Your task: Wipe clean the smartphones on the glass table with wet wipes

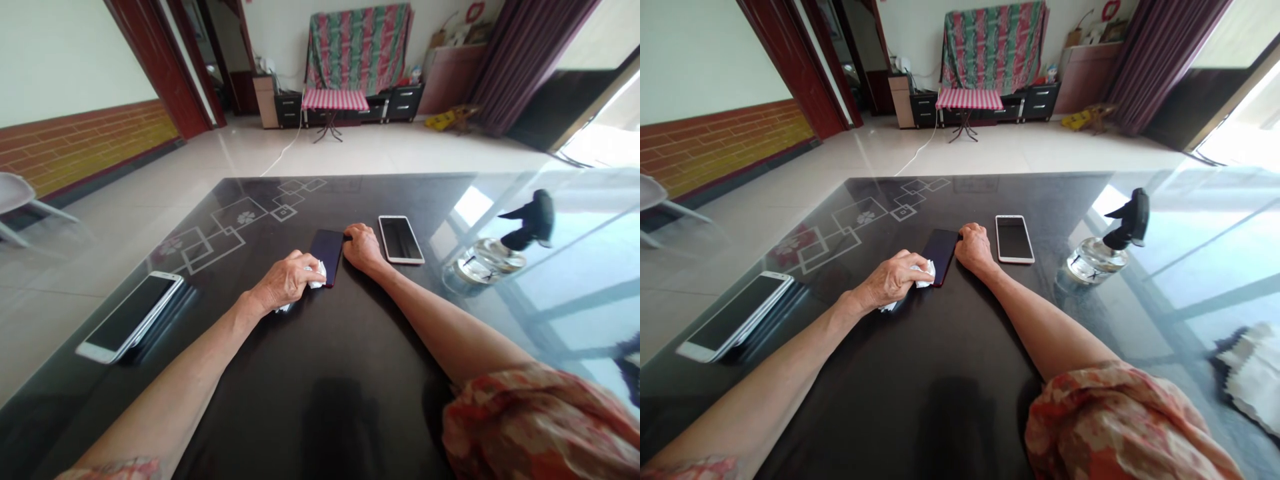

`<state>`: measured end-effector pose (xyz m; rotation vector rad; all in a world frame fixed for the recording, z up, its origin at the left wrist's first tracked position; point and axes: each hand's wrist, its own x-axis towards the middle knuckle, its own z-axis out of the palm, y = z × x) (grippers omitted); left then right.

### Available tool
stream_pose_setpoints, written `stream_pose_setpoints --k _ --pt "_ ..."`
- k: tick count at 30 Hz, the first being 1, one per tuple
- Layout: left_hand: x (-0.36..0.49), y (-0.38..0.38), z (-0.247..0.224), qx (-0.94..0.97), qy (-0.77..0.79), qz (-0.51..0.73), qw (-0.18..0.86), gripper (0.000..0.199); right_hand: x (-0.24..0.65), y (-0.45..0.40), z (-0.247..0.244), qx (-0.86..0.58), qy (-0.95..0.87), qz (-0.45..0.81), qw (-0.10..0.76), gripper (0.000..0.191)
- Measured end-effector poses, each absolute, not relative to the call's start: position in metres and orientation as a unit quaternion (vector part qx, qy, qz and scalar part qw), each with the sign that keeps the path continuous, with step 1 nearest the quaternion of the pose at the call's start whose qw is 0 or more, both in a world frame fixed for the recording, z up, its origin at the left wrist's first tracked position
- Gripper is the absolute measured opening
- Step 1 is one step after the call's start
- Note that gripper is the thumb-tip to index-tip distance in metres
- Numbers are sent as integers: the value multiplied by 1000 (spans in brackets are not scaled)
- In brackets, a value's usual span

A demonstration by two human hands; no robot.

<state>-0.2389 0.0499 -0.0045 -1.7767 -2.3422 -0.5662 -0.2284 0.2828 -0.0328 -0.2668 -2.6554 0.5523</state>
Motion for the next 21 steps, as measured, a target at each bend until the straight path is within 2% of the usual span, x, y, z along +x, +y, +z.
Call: stream_pose_setpoints --k 21 --pt "-286 73 -12 -600 -767 -200 110 50 -224 279 -29 -99 -952 206 204 33"
